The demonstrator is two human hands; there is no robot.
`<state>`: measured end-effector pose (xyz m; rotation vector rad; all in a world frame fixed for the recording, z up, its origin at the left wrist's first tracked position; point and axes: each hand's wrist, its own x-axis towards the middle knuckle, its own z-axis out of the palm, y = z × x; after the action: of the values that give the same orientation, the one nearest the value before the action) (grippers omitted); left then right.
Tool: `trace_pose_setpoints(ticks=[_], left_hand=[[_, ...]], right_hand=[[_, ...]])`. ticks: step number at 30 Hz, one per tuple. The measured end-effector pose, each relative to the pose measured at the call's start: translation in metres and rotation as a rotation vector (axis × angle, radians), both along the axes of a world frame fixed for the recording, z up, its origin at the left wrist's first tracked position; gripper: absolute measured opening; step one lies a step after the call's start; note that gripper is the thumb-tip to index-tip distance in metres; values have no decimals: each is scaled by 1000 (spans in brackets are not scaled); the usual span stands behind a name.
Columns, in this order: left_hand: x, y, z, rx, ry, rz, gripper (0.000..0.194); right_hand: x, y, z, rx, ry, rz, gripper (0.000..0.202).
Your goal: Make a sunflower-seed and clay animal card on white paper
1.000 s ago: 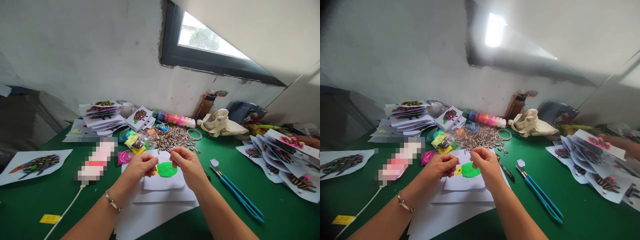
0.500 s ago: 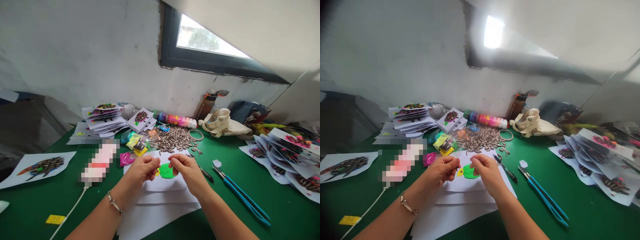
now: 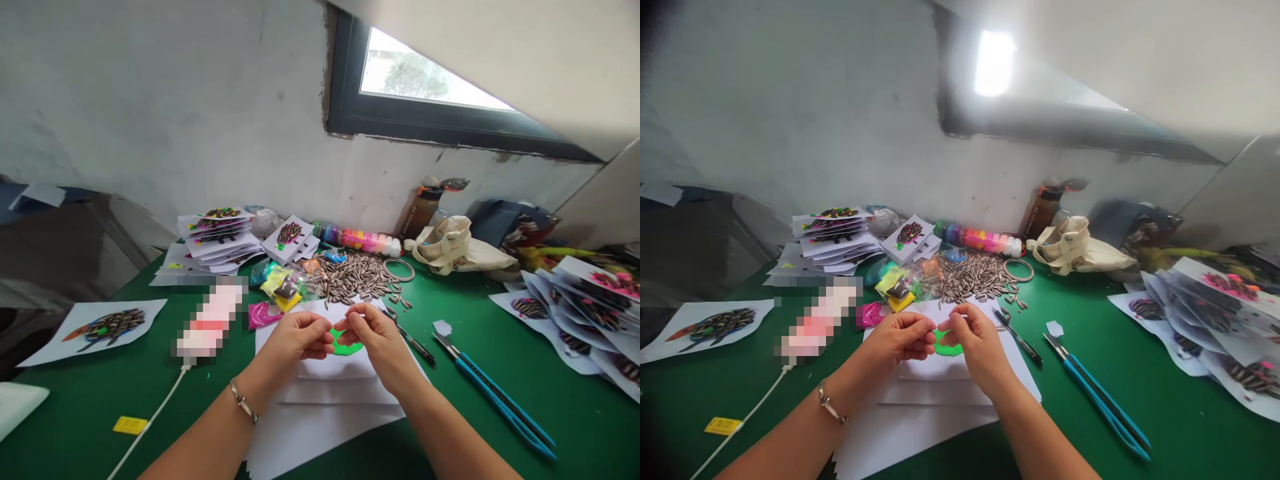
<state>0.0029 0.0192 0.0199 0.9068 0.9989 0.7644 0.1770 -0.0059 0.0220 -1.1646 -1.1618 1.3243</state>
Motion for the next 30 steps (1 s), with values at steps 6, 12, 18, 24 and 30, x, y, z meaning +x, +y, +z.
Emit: trace_pose_setpoints(ticks=[6,12,18,24,30], left_hand=[[5,-11,3,-118,-222,-47,30],[6,-14,7,-136,-360,-155,27],[6,-12,7,-172,-344,-78,26],[7,-12,6,-141,-291,-81,28],[8,-12,7,-120,-250,-84,27]], right_hand=[[-10,-5,-7,216,-147,-41,25],[-18,-9,-7,200,-131,8,21],[-10,-8,0,167,-84,13,20],[0,-7,11,325,-308,66,12],[1,-10,12,415,-484,34,14]])
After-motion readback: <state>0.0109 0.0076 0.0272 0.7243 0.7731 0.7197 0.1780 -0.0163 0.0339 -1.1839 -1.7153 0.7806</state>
